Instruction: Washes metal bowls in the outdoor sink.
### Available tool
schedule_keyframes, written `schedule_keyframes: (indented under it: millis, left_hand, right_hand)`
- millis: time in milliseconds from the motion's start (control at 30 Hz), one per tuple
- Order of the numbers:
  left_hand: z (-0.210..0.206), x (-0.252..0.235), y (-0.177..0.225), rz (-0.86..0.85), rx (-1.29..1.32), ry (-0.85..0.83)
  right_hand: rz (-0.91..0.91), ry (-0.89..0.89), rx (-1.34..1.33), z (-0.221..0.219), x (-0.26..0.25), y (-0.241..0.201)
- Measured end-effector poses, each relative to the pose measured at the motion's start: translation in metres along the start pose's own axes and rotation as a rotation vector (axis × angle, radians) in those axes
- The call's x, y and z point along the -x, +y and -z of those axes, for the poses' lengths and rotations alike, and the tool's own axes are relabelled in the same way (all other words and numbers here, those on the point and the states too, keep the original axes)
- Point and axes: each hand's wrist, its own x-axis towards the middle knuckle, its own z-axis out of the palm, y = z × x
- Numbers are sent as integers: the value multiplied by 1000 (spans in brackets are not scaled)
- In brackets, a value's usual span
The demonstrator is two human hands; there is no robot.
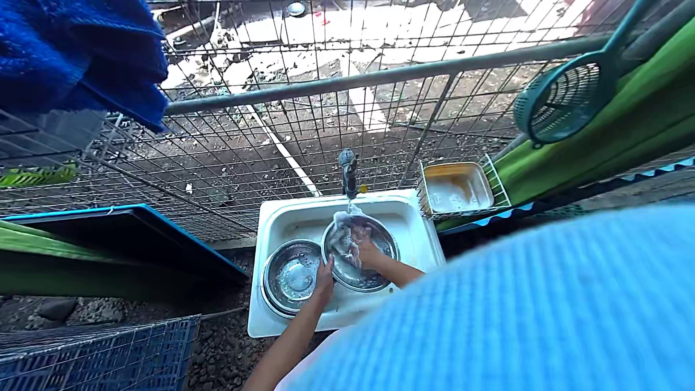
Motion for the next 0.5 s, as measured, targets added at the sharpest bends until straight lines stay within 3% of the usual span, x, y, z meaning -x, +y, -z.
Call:
schedule_keyframes:
  millis: [67, 167, 267, 333, 433, 500]
  left_hand:
    - [-6, -10, 5, -17, -3, -23]
    - [5, -28, 30, 28, -167, 2]
    - [14, -34, 58, 74, -342, -94]
    - [23, -45, 64, 9, -352, -181]
    - [34, -65, 63, -290, -324, -182]
    - [29, -57, 70, -348, -325, -162]
  right_hand:
    - [67, 42, -227, -19, -5, -25]
    - [197, -223, -652, -6, 13, -52]
    - [193, -292, -622, 37, 36, -57]
    - [175, -199, -712, 58, 43, -34]
    - [89, 13, -1030, 92, 46, 10]
    - [-29, 206, -929, 112, 43, 30]
